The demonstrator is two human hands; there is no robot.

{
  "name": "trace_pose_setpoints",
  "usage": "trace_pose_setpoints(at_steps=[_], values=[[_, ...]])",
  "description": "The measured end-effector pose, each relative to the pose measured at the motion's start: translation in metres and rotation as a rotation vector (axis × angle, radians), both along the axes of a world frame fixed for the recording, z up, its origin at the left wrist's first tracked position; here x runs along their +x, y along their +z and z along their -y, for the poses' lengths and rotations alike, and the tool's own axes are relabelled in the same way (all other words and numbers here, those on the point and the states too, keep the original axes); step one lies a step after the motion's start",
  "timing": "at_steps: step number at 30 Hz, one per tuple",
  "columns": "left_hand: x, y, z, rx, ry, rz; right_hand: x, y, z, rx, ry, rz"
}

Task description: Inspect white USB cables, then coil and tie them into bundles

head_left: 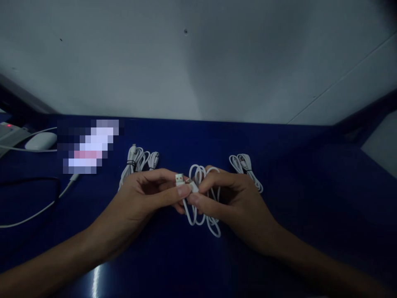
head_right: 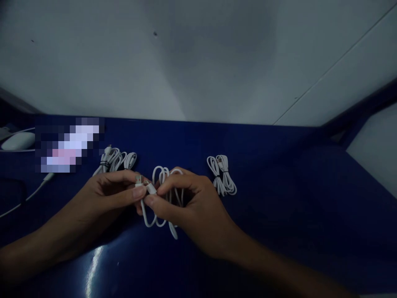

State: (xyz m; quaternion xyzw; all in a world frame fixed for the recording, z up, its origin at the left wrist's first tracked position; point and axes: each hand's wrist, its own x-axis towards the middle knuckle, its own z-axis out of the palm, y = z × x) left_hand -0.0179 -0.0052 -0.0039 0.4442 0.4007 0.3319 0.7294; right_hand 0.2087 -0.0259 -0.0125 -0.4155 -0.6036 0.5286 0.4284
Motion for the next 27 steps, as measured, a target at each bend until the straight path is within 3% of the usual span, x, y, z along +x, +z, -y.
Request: trace_pose_setpoints(at_steps=[6, 17, 27], values=[[0.004, 0.003, -0.001, 0.039, -0.045, -0.034, -0.001, 0.003, 0.003, 0.045, -0.009, 0.084], [0.006, 0.01, -0.002, 0.124, -0.05, -0.047, 0.006, 0.016, -0.004, 0.065, 0.176, 0.154], [0.005, 0.005, -0.006, 0.046, -0.018, -0.131, 0.002, 0.011, -0.002, -0.002, 0.088, 0.131]])
